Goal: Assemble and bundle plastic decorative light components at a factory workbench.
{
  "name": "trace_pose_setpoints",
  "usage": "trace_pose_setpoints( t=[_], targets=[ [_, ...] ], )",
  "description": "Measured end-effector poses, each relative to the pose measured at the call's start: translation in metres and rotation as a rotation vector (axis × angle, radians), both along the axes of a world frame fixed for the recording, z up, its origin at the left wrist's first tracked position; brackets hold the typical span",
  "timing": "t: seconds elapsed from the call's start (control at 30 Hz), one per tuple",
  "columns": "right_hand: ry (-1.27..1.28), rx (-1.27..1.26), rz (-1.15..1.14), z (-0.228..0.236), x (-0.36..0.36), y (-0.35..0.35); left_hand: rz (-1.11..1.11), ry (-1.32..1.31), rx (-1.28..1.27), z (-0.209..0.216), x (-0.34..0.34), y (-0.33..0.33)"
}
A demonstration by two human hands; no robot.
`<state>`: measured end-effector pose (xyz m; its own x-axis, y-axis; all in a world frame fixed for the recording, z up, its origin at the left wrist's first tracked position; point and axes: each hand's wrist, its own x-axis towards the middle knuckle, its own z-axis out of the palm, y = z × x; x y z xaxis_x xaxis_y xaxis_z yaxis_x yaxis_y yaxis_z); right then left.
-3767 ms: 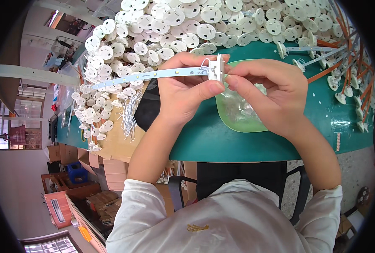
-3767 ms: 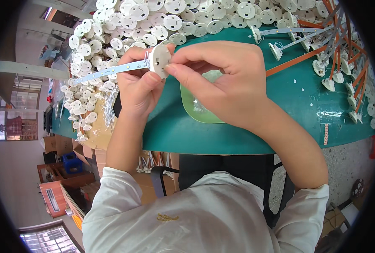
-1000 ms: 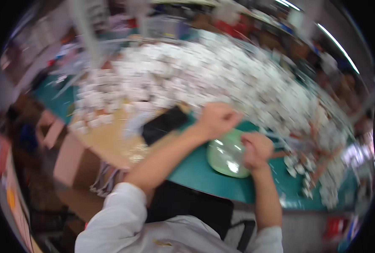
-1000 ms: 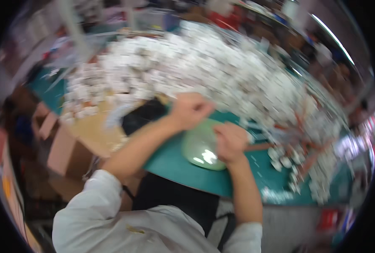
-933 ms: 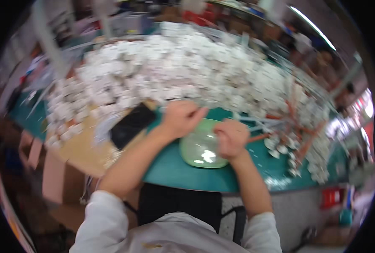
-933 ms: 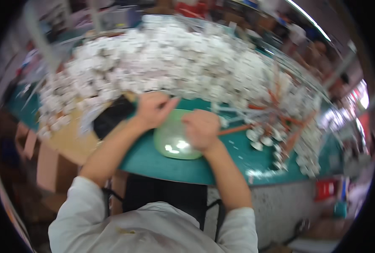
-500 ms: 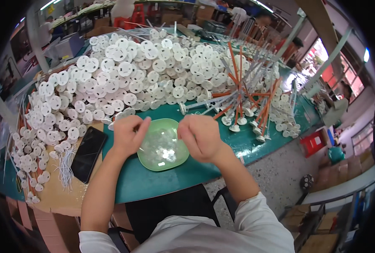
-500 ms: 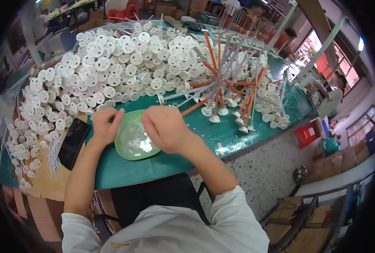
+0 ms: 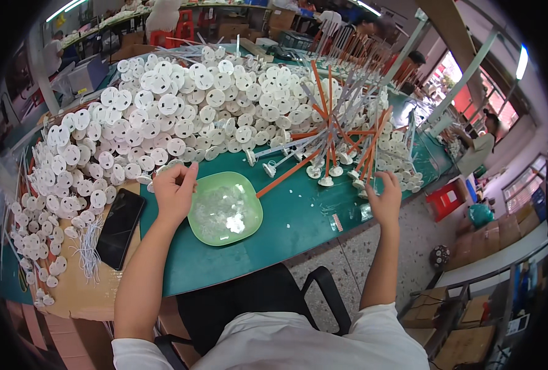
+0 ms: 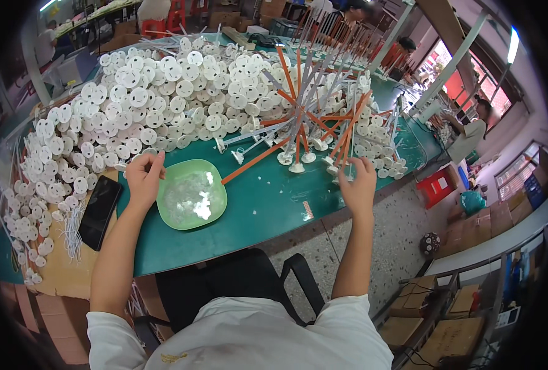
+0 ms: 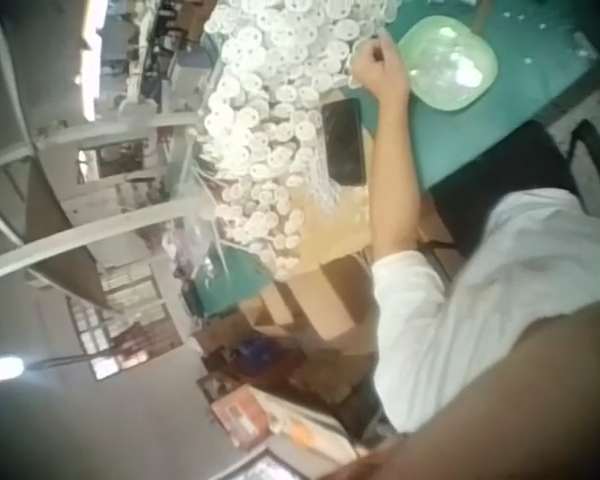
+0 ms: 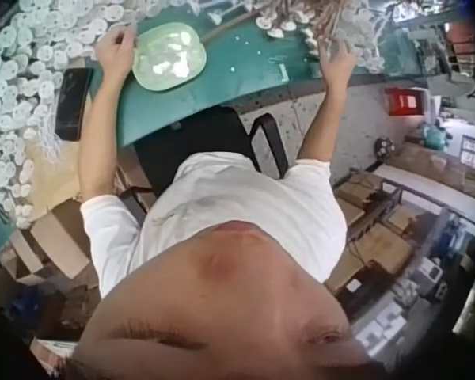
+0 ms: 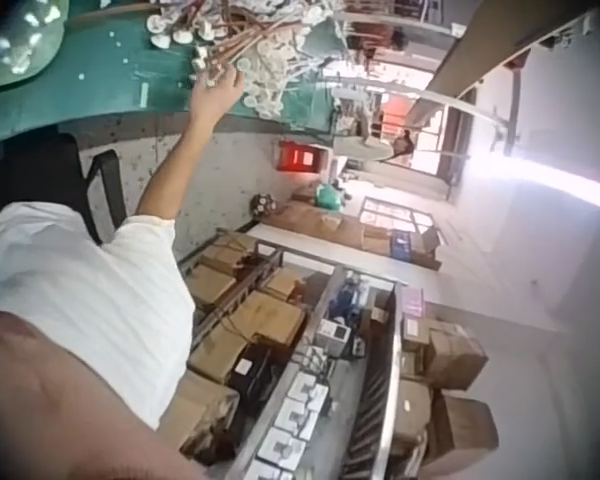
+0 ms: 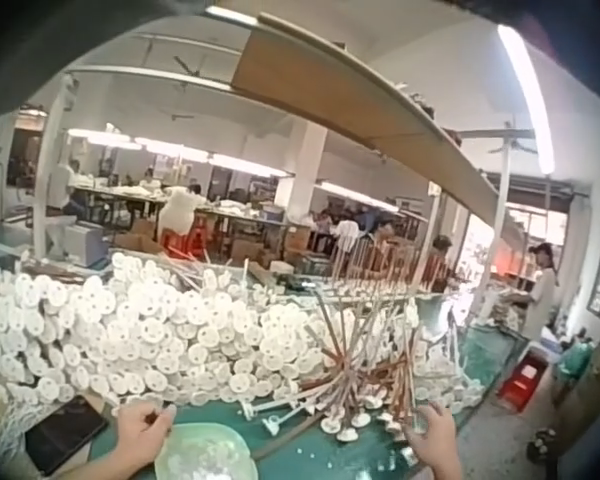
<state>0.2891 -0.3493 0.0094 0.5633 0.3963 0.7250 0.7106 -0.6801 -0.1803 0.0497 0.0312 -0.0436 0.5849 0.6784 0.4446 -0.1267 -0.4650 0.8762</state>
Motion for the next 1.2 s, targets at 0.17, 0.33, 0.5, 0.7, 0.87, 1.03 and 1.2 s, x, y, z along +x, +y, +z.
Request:
trace_pose_setpoints(
  t=[0.17,0.33,0.5,0.7,0.87,1.03,1.2],
  targets=[
    [0.261,-0.027,-0.061,0.001,0.017,0.011,-0.013,-0.065,-0.128,-0.002,0.0,0.004],
    [0.102,-0.569,-0.161,0.004,0.012,0.048,0.015,-0.072,-0.195,-0.004,-0.003,0.004],
    [0.072,-0.7,-0.279,-0.012,0.035,0.043,-0.016,-0.075,-0.21,-0.01,0.002,0.001],
    [0.037,-0.371,-0.099,0.002,0.009,0.048,0.014,-0.031,-0.071,-0.009,0.002,0.001],
    [0.034,-0.084,0.041,-0.011,0.021,0.053,0.003,-0.012,-0.002,-0.008,0.001,0.0],
    [0.089,-0.141,0.015,-0.018,0.031,0.055,-0.025,-0.009,-0.018,-0.008,0.001,-0.003],
    [0.119,-0.165,0.018,-0.01,0.027,0.057,-0.009,0.016,0.008,-0.009,0.0,0.0]
  ],
)
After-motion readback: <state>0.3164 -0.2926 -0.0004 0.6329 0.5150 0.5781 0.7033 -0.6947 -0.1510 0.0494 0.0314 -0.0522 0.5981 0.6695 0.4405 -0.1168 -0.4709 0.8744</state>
